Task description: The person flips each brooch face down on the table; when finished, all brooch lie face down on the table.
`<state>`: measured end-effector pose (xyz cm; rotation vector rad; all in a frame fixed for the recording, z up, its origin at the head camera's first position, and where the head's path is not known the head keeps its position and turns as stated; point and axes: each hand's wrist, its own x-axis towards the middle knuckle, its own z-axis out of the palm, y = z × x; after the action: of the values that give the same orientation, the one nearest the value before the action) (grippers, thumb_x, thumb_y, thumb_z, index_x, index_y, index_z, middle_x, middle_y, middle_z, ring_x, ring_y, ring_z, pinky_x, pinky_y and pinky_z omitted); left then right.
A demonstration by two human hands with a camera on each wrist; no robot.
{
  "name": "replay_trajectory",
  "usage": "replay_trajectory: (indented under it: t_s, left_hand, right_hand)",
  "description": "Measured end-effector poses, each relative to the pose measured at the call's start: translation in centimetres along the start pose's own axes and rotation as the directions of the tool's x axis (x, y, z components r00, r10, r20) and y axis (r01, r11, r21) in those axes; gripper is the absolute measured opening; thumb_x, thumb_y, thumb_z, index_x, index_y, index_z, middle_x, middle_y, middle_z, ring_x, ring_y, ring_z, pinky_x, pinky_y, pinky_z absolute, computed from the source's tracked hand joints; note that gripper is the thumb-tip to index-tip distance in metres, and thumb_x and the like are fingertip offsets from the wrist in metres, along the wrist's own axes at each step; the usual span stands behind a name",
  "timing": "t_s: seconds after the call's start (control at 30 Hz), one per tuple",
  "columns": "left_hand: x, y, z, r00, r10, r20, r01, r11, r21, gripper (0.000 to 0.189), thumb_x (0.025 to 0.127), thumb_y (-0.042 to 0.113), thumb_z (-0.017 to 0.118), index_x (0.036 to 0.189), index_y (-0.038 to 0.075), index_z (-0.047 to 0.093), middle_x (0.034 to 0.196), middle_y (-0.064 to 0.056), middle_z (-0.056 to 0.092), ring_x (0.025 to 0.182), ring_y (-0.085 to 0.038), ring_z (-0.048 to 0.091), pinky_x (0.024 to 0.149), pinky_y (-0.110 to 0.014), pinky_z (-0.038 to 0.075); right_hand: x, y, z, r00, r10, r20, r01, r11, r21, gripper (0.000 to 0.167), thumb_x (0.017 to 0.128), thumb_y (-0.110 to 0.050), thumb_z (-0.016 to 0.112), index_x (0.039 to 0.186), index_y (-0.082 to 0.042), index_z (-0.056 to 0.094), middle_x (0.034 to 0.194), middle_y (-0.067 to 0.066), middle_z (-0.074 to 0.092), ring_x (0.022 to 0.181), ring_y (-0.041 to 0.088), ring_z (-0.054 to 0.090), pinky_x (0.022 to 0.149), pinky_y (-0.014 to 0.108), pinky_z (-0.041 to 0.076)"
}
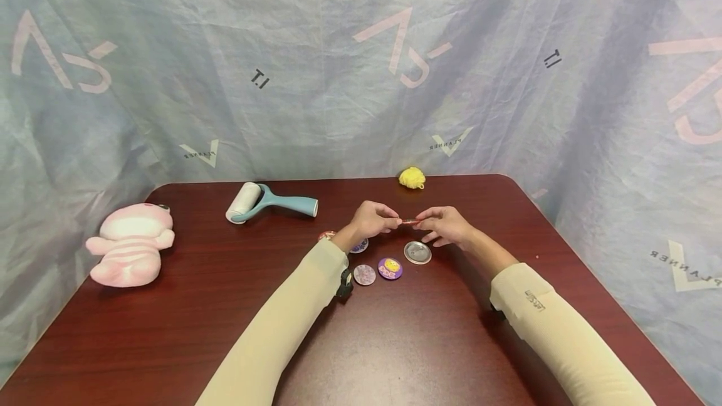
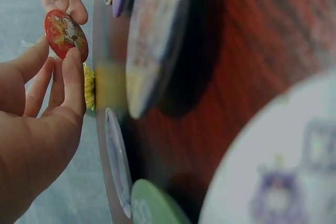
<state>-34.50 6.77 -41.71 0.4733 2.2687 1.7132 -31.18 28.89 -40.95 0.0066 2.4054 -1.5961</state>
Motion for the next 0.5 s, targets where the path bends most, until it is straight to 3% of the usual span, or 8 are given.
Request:
replay_trajectory:
  t_s: [0.17,0.37,0.5]
  left_hand:
    - [0.1,-0.02,0.18,1.0,0.008,-0.016,-0.007,0.998,0.058,0.015,0.086,0.006,0.077,0.098,-0.001,0.075,0.089,-0.011,0.074,0.079,-0.025,0.071,0.071,-0.032,0.058]
    - [-0.08,0.12,0.65,1.0,0.016,-0.027,-0.013,0.995,0.1,0.014,0.084,0.005,0.077,0.097,-0.001,0.075,0.091,-0.011,0.074,0.082,-0.03,0.072,0.07,-0.033,0.058]
    - [-0.2,0.09,0.77,0.999,0.017,-0.048,-0.011,0.992,0.123,0.016,0.083,0.004,0.078,0.098,0.0,0.076,0.091,-0.011,0.074,0.07,-0.021,0.07,0.06,-0.023,0.054]
  right_hand:
    - [0.11,0.14,-0.1,1.0,0.023,0.001,-0.023,1.0,-0.02,0.031,0.097,-0.016,0.058,0.124,-0.001,0.061,0.117,0.014,0.07,0.081,0.025,0.071,0.06,0.031,0.053]
    - [-0.02,0.25,-0.18,0.999,0.042,-0.011,-0.043,0.998,-0.05,0.033,0.098,-0.02,0.057,0.126,-0.003,0.062,0.117,0.014,0.07,0.081,0.025,0.071,0.06,0.031,0.054]
    - [-0.16,0.45,-0.18,1.0,0.019,0.001,-0.019,0.998,-0.064,0.034,0.099,-0.02,0.059,0.127,-0.002,0.062,0.115,0.014,0.071,0.08,0.023,0.071,0.06,0.031,0.054]
